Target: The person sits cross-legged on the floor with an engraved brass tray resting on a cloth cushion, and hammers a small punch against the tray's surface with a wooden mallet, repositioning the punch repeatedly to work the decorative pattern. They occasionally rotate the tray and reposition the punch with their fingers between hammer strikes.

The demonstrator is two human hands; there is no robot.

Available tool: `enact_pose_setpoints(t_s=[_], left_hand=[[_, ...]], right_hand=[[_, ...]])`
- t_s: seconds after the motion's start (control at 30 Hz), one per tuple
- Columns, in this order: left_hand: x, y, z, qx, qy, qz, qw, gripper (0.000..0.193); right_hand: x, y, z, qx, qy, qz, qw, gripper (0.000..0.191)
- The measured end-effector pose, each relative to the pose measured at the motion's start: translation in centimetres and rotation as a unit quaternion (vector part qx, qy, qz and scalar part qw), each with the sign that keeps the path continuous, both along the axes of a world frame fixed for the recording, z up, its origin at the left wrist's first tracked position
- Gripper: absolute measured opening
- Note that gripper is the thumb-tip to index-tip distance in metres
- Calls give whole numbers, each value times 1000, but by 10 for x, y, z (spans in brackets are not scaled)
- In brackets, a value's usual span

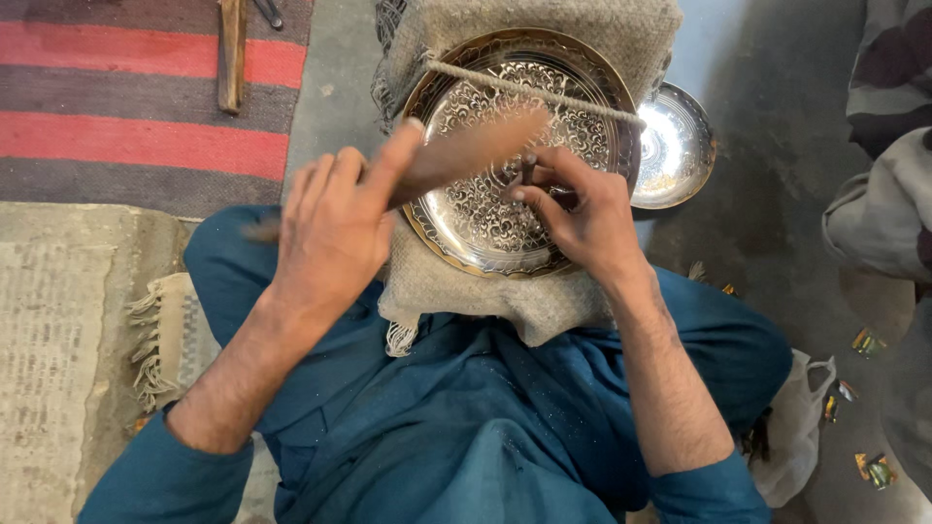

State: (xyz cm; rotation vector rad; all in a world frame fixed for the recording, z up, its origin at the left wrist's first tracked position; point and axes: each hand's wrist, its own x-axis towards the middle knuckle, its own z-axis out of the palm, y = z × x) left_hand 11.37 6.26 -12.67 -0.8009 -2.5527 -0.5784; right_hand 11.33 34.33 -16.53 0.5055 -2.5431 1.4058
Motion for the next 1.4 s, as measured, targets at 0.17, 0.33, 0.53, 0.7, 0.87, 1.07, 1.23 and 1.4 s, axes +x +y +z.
enact_pose_setpoints(t_s=[0.17,0.33,0.53,0.7,0.87,1.07,1.23,1.4], left_hand=[[-1,0,-5,-13,12,17,1000,78],[-4,0,-5,7,3,14,1000,73],[-5,1,-1,34,-3,2,999,71],[-4,3,3,119,-75,-13,990,68],[-3,4,1,60,-37,8,998,67],[-2,2,-6,42,-17,15,999,71],[-4,-1,-7,-35,25,40,998,74],[-4,1,-9,-10,-41,37,998,73]], right_hand=[[1,-1,1,-2,-12,-15,1000,32],[1,-2,2,0,-12,-15,1000,32],[2,-1,4,-14,-6,0,1000,33],[2,-1,4,-28,-17,4,999,34],[1,1,4,3,-8,-3,1000,33],[2,1,5,8,-16,3,1000,32],[2,1,7,22,-8,-1,1000,29],[3,2,8,14,0,8,1000,31]])
